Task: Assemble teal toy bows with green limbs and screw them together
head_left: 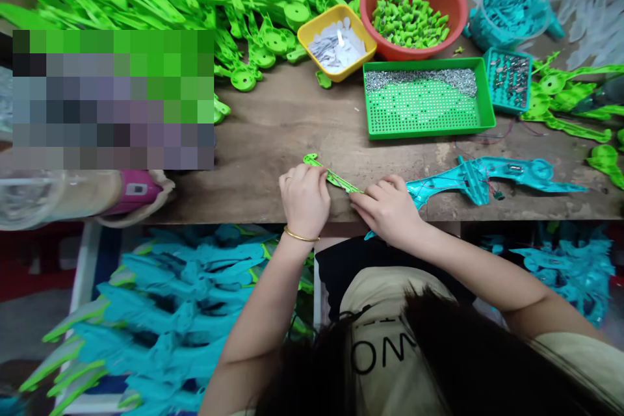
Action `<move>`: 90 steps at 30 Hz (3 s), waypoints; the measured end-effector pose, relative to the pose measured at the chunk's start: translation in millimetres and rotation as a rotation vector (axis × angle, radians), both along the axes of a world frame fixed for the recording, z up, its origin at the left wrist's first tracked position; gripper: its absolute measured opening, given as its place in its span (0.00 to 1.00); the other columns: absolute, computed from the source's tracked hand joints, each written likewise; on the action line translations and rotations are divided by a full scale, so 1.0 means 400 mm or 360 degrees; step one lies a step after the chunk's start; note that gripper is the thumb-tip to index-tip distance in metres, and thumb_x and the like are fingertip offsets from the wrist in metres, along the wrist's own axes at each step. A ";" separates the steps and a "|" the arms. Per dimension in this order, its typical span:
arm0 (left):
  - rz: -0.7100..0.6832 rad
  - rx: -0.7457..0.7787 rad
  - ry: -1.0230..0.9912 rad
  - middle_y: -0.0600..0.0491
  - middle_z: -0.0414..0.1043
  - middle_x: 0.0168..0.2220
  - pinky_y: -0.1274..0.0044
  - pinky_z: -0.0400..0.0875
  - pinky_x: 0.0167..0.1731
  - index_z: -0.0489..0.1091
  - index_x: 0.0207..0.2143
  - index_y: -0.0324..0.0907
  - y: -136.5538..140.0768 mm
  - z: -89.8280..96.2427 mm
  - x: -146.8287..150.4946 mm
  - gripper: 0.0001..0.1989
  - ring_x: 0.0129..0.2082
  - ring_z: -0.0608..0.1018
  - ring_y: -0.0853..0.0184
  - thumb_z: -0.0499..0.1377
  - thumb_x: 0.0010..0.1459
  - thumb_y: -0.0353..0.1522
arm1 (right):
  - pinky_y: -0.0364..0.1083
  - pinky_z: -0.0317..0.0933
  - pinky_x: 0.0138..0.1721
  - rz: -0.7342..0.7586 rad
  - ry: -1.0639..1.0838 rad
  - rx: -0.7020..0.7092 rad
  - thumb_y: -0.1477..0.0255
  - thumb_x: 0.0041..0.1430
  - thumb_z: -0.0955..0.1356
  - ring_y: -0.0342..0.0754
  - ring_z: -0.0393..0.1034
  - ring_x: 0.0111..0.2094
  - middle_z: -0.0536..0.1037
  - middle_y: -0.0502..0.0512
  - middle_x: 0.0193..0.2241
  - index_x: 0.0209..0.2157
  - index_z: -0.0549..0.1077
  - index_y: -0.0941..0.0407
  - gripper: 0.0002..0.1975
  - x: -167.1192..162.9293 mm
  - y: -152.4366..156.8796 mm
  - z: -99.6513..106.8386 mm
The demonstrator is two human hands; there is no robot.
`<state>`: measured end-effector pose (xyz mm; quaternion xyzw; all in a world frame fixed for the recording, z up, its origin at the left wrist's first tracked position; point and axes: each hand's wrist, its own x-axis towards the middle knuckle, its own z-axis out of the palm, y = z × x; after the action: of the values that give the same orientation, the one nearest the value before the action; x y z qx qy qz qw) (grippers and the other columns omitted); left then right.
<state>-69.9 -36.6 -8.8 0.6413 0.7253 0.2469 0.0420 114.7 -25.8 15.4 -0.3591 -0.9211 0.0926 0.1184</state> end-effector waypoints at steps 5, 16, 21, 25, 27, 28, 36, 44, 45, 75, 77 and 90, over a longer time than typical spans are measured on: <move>0.0003 -0.0054 -0.0154 0.48 0.75 0.36 0.66 0.64 0.42 0.74 0.34 0.42 0.012 0.000 -0.003 0.07 0.40 0.75 0.58 0.55 0.60 0.30 | 0.48 0.51 0.43 0.0001 0.0131 -0.0278 0.64 0.69 0.59 0.49 0.63 0.37 0.75 0.55 0.32 0.45 0.77 0.54 0.17 0.005 0.011 -0.022; 0.0008 -0.0113 -0.0529 0.53 0.73 0.32 0.72 0.67 0.41 0.70 0.31 0.42 0.023 0.000 -0.020 0.05 0.36 0.75 0.64 0.57 0.58 0.33 | 0.47 0.51 0.40 0.0061 0.0127 -0.0414 0.64 0.67 0.62 0.49 0.62 0.38 0.74 0.56 0.33 0.43 0.77 0.55 0.15 0.007 0.025 -0.022; -0.0044 -0.0094 -0.0482 0.53 0.71 0.32 0.72 0.66 0.39 0.68 0.31 0.42 0.020 -0.001 -0.025 0.05 0.36 0.74 0.65 0.55 0.59 0.33 | 0.47 0.50 0.40 0.0066 0.0118 -0.0373 0.64 0.67 0.61 0.49 0.63 0.37 0.75 0.55 0.32 0.43 0.77 0.54 0.15 0.008 0.027 -0.014; -0.0056 0.0017 -0.0359 0.51 0.72 0.34 0.70 0.64 0.43 0.67 0.32 0.42 0.014 -0.014 -0.027 0.05 0.40 0.74 0.63 0.55 0.60 0.32 | 0.48 0.50 0.46 0.0068 0.0085 -0.0216 0.67 0.68 0.60 0.47 0.65 0.36 0.76 0.54 0.30 0.42 0.77 0.55 0.15 0.002 0.033 0.009; -0.0042 0.0072 -0.0338 0.51 0.73 0.34 0.70 0.63 0.43 0.67 0.32 0.42 0.011 -0.021 -0.026 0.05 0.40 0.74 0.62 0.54 0.61 0.32 | 0.48 0.49 0.49 0.0067 0.0073 -0.0153 0.68 0.68 0.60 0.46 0.66 0.35 0.77 0.53 0.30 0.42 0.77 0.56 0.15 -0.004 0.033 0.018; -0.0032 0.0091 -0.0341 0.51 0.73 0.34 0.70 0.63 0.43 0.67 0.32 0.42 0.011 -0.025 -0.025 0.05 0.40 0.74 0.62 0.54 0.61 0.32 | 0.48 0.49 0.49 0.0066 0.0062 -0.0137 0.69 0.68 0.60 0.46 0.66 0.35 0.77 0.53 0.30 0.41 0.77 0.56 0.15 -0.007 0.032 0.020; -0.0033 0.0134 -0.0364 0.51 0.73 0.34 0.71 0.62 0.42 0.67 0.32 0.43 0.012 -0.033 -0.020 0.05 0.39 0.74 0.63 0.55 0.61 0.32 | 0.47 0.47 0.45 0.0034 0.0020 -0.0102 0.69 0.68 0.61 0.47 0.67 0.35 0.77 0.53 0.30 0.41 0.77 0.55 0.14 -0.010 0.020 0.018; -0.0074 0.0116 -0.0230 0.50 0.73 0.33 0.70 0.61 0.42 0.65 0.31 0.43 0.008 -0.033 -0.018 0.05 0.38 0.73 0.62 0.54 0.61 0.31 | 0.47 0.46 0.38 0.0040 -0.0024 -0.0177 0.69 0.69 0.59 0.46 0.65 0.33 0.75 0.54 0.31 0.42 0.76 0.56 0.15 -0.001 0.016 0.005; -0.0075 0.0110 -0.0215 0.50 0.73 0.33 0.70 0.61 0.42 0.65 0.31 0.43 0.007 -0.033 -0.017 0.05 0.38 0.73 0.61 0.53 0.61 0.31 | 0.47 0.45 0.37 0.0028 -0.0005 -0.0150 0.68 0.69 0.59 0.46 0.65 0.34 0.75 0.54 0.31 0.42 0.76 0.56 0.15 -0.001 0.015 0.001; -0.0389 -0.0075 0.0287 0.43 0.74 0.41 0.66 0.61 0.45 0.73 0.42 0.41 -0.017 -0.019 -0.028 0.13 0.42 0.72 0.57 0.49 0.64 0.29 | 0.47 0.46 0.36 0.0112 0.0095 -0.0334 0.69 0.68 0.60 0.46 0.70 0.35 0.78 0.54 0.31 0.39 0.76 0.57 0.14 0.005 0.024 -0.011; -0.0416 -0.0070 0.0268 0.41 0.73 0.43 0.65 0.62 0.48 0.73 0.45 0.41 -0.029 -0.024 -0.024 0.15 0.45 0.71 0.57 0.48 0.64 0.29 | 0.47 0.46 0.36 0.0109 0.0090 -0.0370 0.69 0.68 0.60 0.46 0.70 0.35 0.78 0.54 0.31 0.40 0.76 0.57 0.13 0.005 0.027 -0.009; -0.0376 0.0137 -0.0093 0.43 0.70 0.53 0.61 0.63 0.58 0.69 0.53 0.43 -0.064 -0.017 0.012 0.17 0.58 0.69 0.58 0.51 0.64 0.31 | 0.46 0.53 0.37 0.0091 0.0065 -0.0591 0.69 0.67 0.62 0.47 0.71 0.37 0.79 0.59 0.37 0.43 0.76 0.59 0.13 0.022 0.055 0.016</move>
<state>-65.1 -62.1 -15.6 0.7160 0.6320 0.2895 0.0644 123.5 -3.7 21.8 -0.3465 -0.8955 0.2716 0.0659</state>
